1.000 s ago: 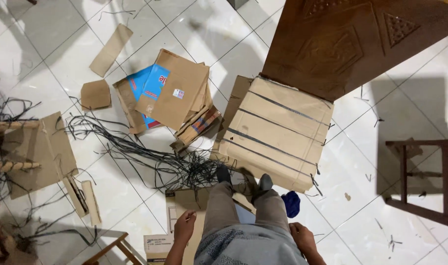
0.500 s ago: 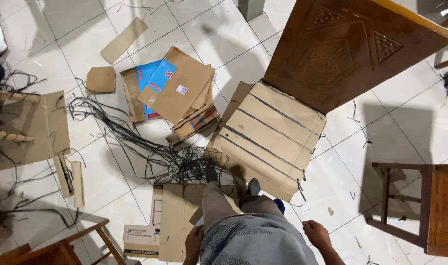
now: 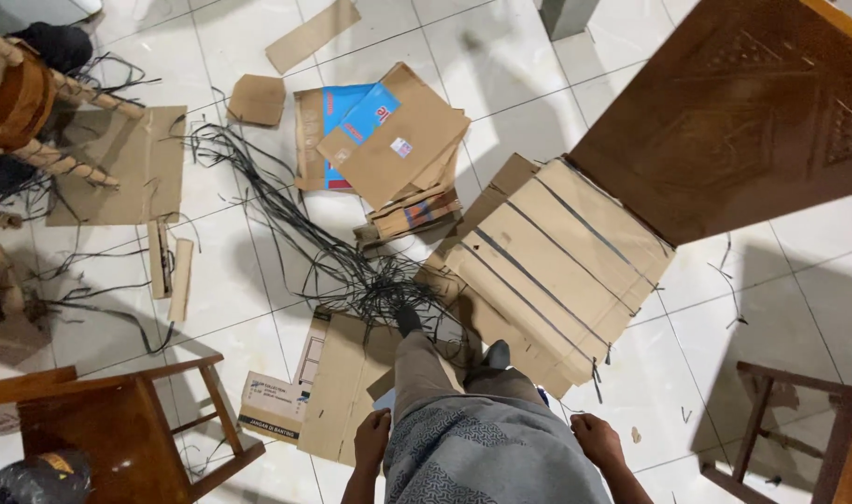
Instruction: Wrapping a wooden furniture component with cardboard and securing it with plastic ties
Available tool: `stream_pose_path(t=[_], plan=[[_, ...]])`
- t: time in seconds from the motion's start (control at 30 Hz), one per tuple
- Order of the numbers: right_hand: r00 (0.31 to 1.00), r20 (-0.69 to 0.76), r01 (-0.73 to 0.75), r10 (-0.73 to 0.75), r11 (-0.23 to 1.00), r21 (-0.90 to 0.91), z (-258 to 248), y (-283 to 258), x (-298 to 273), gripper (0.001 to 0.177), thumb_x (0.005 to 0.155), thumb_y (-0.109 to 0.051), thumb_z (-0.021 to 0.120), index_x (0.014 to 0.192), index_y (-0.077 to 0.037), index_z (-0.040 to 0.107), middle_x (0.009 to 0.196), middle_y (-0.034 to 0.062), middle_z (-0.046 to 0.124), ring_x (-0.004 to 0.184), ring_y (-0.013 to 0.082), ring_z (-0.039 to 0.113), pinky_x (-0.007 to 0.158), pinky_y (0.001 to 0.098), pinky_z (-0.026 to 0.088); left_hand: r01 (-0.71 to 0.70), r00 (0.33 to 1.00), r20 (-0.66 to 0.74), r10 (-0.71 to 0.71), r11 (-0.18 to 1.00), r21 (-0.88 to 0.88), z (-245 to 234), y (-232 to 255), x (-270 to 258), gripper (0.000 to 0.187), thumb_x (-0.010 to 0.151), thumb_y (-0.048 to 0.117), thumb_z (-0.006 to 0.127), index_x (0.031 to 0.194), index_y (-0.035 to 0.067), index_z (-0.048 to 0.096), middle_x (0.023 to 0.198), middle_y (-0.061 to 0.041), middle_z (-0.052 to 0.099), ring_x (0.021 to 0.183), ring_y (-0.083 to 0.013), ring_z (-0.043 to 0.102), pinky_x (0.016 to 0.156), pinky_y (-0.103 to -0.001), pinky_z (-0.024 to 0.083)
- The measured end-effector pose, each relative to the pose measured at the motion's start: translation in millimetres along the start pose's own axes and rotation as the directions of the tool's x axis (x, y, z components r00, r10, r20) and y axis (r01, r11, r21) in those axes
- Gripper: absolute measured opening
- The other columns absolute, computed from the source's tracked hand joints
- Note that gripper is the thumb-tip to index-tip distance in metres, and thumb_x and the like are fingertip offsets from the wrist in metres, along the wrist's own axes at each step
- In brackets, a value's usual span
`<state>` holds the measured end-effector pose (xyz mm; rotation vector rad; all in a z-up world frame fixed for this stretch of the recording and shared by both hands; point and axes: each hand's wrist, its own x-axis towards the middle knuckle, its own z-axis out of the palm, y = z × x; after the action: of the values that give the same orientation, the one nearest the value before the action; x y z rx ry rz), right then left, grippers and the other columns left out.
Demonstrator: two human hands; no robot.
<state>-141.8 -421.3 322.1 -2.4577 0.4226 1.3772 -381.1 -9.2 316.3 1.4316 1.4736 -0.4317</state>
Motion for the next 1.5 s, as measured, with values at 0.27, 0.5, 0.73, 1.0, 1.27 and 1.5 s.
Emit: stream_pose_path(t=[0.27,0.5,0.73,1.0,1.27,1.5], plan=[[1.0,0.025,-0.003,0.0,0.994,0.11,7,-63,-11,0.044,0.105,-0.039,0.054,0.129,-0.008,0.074,0.115,0.0091,0.082,0.104,0.0211,0.077,0.092,0.0367,0.06,-0.021,1.0,-0.007,0.022,0.998,0.052,-44,2,35,0.043,0.095,0.04,0.059,0.126,0.016,0.075,0.119,-0.002,0.079,0.112,-0.0176,0.071,0.095,-0.029,0.052],[1.0,0.01,0.013,-0.014,0.998,0.06,28,-124,-17,0.047,0.104,-0.043,0.054,0.125,-0.008,0.077,0.106,0.0084,0.084,0.099,0.02,0.078,0.091,0.0345,0.06,0.005,0.999,-0.036,-0.004,0.999,0.038,-105,24,77,0.04,0.098,0.037,0.06,0.126,0.015,0.076,0.102,-0.004,0.079,0.094,-0.0181,0.072,0.084,-0.032,0.054],[0.998,-0.059,0.041,-0.033,0.989,0.14,49,-181,-49,0.047,0.102,-0.042,0.054,0.127,-0.01,0.076,0.114,0.0108,0.082,0.103,0.0234,0.076,0.093,0.0367,0.059,-0.088,0.995,-0.056,0.085,0.994,-0.061,-152,47,111,0.037,0.095,0.032,0.063,0.121,0.012,0.079,0.093,-0.005,0.076,0.087,-0.0181,0.069,0.08,-0.031,0.052],[0.998,-0.04,-0.044,0.046,0.998,0.048,106,-155,-31,0.043,0.102,-0.045,0.052,0.128,-0.021,0.077,0.12,0.0067,0.08,0.107,0.0258,0.073,0.09,0.0396,0.058,-0.098,0.995,-0.04,0.094,0.989,-0.114,-189,80,130,0.037,0.098,0.03,0.059,0.123,0.009,0.076,0.098,-0.008,0.074,0.092,-0.0204,0.067,0.082,-0.034,0.051],[0.999,0.004,-0.049,0.049,0.997,0.059,96,-184,-43,0.047,0.099,-0.048,0.055,0.124,-0.016,0.08,0.122,0.0092,0.079,0.112,0.0267,0.072,0.095,0.041,0.057,-0.033,0.999,-0.036,0.028,0.989,-0.147,-190,43,132,0.037,0.098,0.028,0.06,0.124,0.008,0.076,0.104,-0.008,0.077,0.093,-0.02,0.07,0.084,-0.034,0.053],[1.0,0.015,-0.02,0.019,0.998,0.063,79,-225,-40,0.047,0.102,-0.045,0.056,0.131,-0.012,0.074,0.121,0.0097,0.081,0.106,0.0258,0.078,0.09,0.0387,0.062,0.087,0.996,-0.007,-0.09,0.979,-0.184,-190,25,127,0.04,0.096,0.03,0.063,0.126,0.006,0.077,0.108,-0.01,0.078,0.097,-0.0215,0.073,0.085,-0.034,0.054]])
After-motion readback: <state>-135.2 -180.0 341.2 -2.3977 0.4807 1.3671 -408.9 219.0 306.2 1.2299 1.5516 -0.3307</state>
